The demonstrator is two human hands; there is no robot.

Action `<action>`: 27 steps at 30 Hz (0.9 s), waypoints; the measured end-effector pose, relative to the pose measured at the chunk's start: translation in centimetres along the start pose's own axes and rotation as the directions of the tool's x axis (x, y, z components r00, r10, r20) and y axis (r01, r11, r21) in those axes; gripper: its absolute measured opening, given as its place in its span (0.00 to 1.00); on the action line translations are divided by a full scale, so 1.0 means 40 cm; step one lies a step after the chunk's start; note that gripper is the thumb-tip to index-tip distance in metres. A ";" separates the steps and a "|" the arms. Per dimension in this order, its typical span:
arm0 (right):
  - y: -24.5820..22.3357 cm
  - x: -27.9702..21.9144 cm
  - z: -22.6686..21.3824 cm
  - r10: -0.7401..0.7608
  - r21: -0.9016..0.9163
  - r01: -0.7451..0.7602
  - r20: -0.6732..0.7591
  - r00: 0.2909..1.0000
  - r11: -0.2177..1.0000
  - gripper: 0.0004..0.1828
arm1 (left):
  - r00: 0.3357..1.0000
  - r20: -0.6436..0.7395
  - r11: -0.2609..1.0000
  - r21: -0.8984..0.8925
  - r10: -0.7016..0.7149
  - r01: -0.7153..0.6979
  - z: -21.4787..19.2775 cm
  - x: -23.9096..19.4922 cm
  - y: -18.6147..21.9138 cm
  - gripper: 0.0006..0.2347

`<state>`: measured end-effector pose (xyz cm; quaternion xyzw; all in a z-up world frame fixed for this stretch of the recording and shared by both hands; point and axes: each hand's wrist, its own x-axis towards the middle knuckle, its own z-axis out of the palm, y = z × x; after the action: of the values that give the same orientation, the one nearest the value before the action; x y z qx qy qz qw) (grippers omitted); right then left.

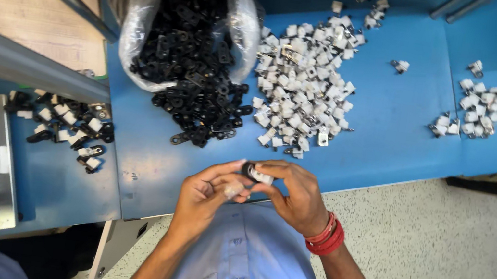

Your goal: The person repeatedly picks up small black and white plastic components from a blue workbench, joins them together by hand, and places the assembled units into a pile. The process is continuous and repetitive throughout the clip.

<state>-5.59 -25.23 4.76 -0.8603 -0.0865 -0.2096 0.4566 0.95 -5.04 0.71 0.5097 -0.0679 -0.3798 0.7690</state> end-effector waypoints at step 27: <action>0.265 -0.095 0.101 0.513 -0.344 -0.591 -0.295 0.806 0.730 0.12 | 0.804 0.055 0.202 0.956 0.592 -0.214 -0.233 0.125 -0.073 0.13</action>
<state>-4.25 -27.76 -6.87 -0.9012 0.2627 -0.1542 0.3083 7.53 -2.05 -7.53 0.8712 -0.2777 0.0399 0.4028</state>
